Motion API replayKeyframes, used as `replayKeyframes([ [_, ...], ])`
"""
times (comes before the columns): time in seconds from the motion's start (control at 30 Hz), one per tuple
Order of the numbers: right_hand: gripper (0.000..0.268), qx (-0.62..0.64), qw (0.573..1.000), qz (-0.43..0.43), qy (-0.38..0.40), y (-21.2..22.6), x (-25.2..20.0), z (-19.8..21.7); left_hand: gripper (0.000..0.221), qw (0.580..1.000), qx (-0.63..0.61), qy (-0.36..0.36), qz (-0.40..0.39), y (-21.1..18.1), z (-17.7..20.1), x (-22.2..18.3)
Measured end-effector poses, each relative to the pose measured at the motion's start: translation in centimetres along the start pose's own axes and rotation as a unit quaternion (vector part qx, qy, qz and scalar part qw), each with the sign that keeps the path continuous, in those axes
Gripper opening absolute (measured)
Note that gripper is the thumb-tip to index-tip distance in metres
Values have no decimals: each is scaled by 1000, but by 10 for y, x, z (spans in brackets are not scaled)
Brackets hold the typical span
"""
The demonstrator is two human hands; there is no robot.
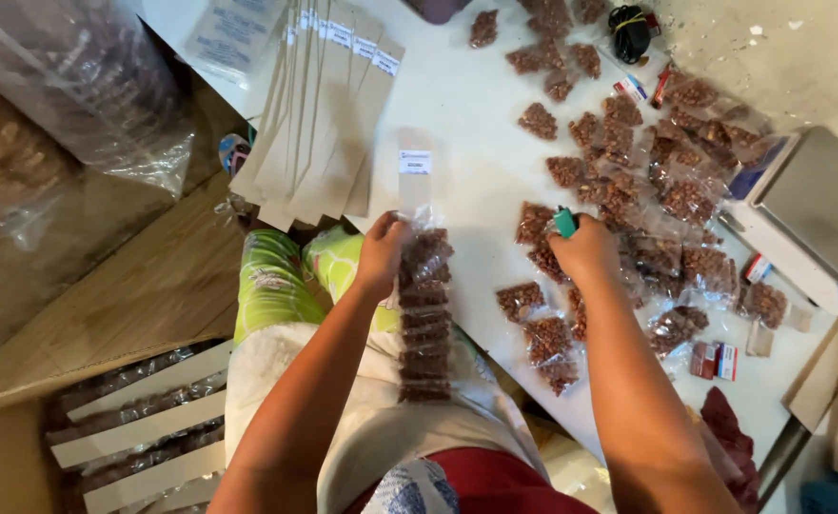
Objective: The person sits at a table and repeatedly places small clear bags of nuts into paper sleeves, seals them with a handheld sealer, and places the finished packages into a cardboard box.
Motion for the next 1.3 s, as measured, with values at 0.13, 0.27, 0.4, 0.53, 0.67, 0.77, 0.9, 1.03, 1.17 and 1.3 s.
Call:
replayKeyframes([
  [0.13, 16, 208, 966, 141, 55, 53, -42, 25, 63, 982, 155, 56, -96, -24, 0, -6],
  [0.27, 22, 324, 905, 241, 132, 96, -75, 32, 42, 973, 122, 83, -177, -35, -6, -16],
  [0.4, 31, 412, 868, 252, 119, 130, -80, 18, 31, 978, -109, 125, -129, -45, -17, -39],
  [0.53, 29, 407, 886, 223, 19, 133, -65, -2, 46, 976, -155, 98, -117, -82, -16, -81],
  [0.67, 26, 416, 884, 211, -18, 123, -57, -21, 36, 967, -73, 120, -215, -57, -16, -63],
  [0.77, 26, 473, 850, 227, -50, 121, -60, -21, 41, 958, -18, 104, -267, -75, -13, -81],
  [0.9, 29, 484, 853, 194, -25, 119, -56, -22, 44, 961, 7, 103, -258, -68, -9, -79],
  [1.03, 16, 492, 867, 79, -14, 128, -80, 25, 39, 949, 57, 91, -296, -77, -6, -93],
  [1.17, 39, 740, 670, -28, -57, 151, -87, 50, 41, 941, 68, 104, -314, -92, -10, -118],
  [1.3, 61, 726, 683, -85, -2, 172, -105, 49, 42, 923, 89, 107, -359, -101, -15, -126],
])
Point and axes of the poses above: each hand's wrist, its own x-axis towards the middle knuckle, its own z-axis out of the back of the hand, y = z × x, the point moved 5 cm from there along x, towards the middle knuckle, and after that the axes turned 4 degrees about -y, right-handed, at the moved point
